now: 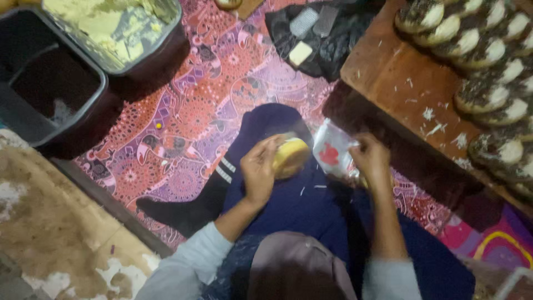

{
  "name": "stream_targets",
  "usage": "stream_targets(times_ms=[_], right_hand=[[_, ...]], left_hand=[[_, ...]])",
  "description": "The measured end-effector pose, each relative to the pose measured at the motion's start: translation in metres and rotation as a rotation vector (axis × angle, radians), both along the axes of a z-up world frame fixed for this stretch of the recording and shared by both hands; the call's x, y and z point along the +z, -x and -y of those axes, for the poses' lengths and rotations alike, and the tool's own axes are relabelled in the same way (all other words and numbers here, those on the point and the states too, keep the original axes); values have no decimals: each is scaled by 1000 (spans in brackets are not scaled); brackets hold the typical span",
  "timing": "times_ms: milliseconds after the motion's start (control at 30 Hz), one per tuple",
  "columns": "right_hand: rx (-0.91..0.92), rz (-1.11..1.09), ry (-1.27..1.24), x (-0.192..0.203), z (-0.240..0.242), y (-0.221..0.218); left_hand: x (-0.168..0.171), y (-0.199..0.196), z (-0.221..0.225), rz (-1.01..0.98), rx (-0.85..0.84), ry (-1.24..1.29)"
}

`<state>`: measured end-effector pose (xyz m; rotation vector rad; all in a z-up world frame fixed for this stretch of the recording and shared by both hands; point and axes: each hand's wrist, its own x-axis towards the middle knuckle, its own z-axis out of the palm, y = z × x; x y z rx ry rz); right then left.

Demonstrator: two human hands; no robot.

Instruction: The person sits on a patterned mat and repeatedly picks up donuts from a wooden board, places them into clear plastic bags, and sets the packaged donuts into a white plastic crate. The donuts include plain and chocolate-topped varieties.

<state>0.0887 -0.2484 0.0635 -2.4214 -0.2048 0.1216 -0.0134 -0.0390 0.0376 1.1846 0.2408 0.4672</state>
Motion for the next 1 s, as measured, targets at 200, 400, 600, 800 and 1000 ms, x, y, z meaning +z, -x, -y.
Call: stream_targets(times_ms=[200,400,600,800,1000], right_hand=[[163,-401,-873,-100,-22,86],[121,-540,-866,-101,-50,66],[-40,-316,-771,-63,-58,65],[-179,222,-795,-54,-63,50],[-82,210,-429,-106,-63,74]], left_hand=[[9,15,20,102,144,-632],[-40,-7,-45,-225,-230,159],[-44,5,-38,-208,-229,-99],[-18,-7,-25,128,61,-429],[-59,12,-32,-319,47,-555]])
